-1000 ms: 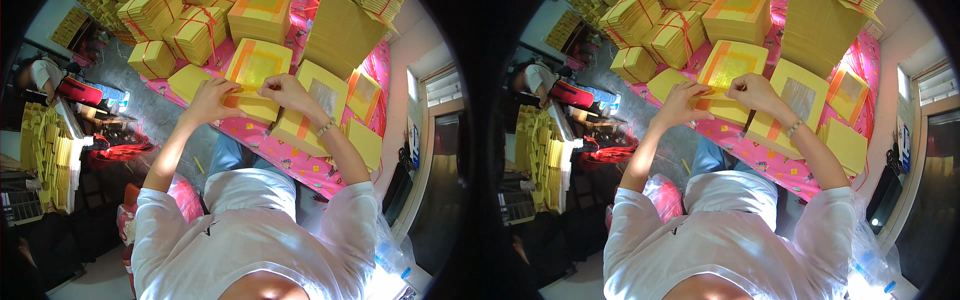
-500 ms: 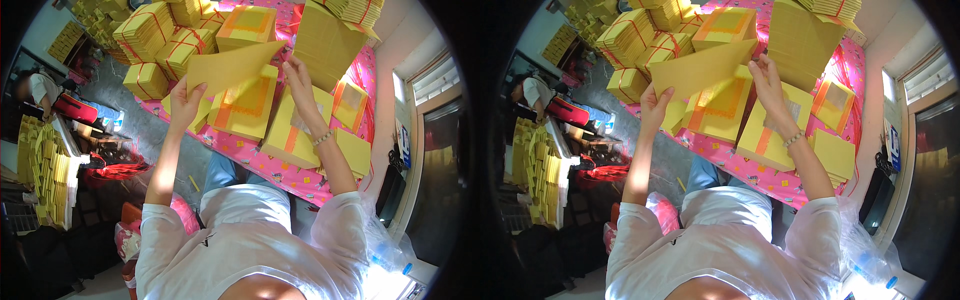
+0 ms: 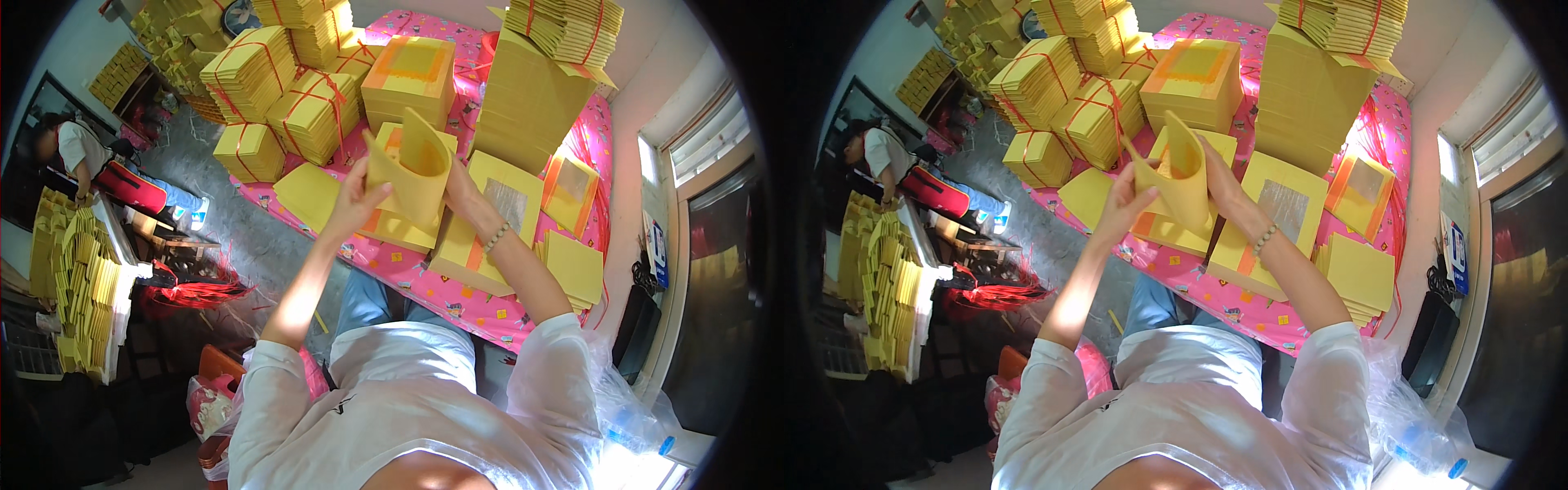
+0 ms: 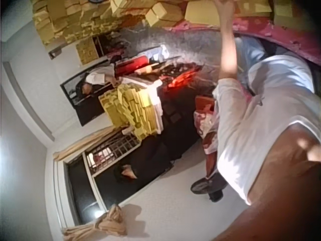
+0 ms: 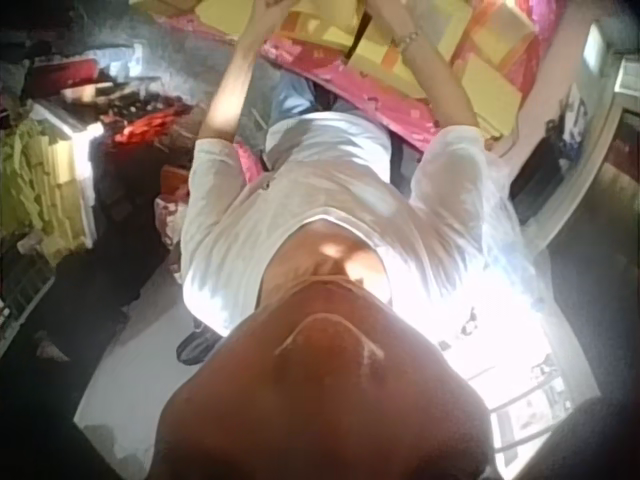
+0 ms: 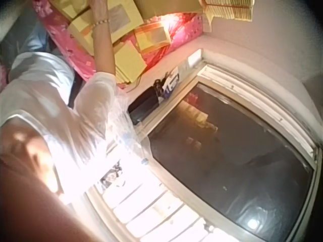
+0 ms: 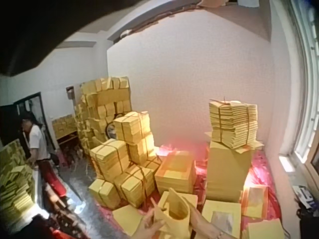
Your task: The person repeatedly picks up yellow paper sheets from a stack on a table, folds them in half, and places them onto a separate pile. The process is continuous and repetitive throughout the clip, with the person handling the paper by hand without tools.
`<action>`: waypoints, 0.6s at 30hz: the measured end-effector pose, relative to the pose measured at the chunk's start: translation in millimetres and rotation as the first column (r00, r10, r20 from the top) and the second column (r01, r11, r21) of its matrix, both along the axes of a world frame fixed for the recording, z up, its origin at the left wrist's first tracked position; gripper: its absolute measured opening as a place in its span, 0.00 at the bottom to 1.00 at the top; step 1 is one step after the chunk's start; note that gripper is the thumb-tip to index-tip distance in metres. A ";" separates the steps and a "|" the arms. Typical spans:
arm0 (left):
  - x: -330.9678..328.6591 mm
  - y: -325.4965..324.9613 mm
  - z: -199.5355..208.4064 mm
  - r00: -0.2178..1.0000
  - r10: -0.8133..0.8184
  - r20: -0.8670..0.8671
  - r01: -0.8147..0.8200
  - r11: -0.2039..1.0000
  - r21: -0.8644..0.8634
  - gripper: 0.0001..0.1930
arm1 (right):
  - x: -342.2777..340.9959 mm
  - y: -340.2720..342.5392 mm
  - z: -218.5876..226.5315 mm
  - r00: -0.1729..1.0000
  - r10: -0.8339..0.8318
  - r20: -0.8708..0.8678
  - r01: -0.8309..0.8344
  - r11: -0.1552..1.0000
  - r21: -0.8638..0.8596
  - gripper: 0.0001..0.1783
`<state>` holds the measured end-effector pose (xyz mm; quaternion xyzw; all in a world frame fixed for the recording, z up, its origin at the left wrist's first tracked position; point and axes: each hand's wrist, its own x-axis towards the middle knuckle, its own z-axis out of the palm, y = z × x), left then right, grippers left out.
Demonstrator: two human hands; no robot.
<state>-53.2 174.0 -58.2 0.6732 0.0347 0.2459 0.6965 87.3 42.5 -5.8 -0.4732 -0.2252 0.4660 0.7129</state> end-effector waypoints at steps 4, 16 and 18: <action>11.9 -21.3 20.3 0.991 0.124 0.045 -0.127 0.989 0.076 0.28 | -5.2 2.2 2.6 0.992 0.124 0.032 -0.125 0.992 0.023 0.23; 8.7 -4.6 18.9 0.997 0.082 0.014 -0.076 0.967 -0.242 0.18 | 1.3 -9.7 -9.9 0.998 0.004 0.062 -0.015 0.983 0.184 0.40; 8.4 -6.9 24.4 0.994 0.104 0.022 -0.094 0.959 -0.268 0.19 | 0.3 -19.3 -12.1 0.972 -0.008 0.234 -0.050 0.969 0.242 0.34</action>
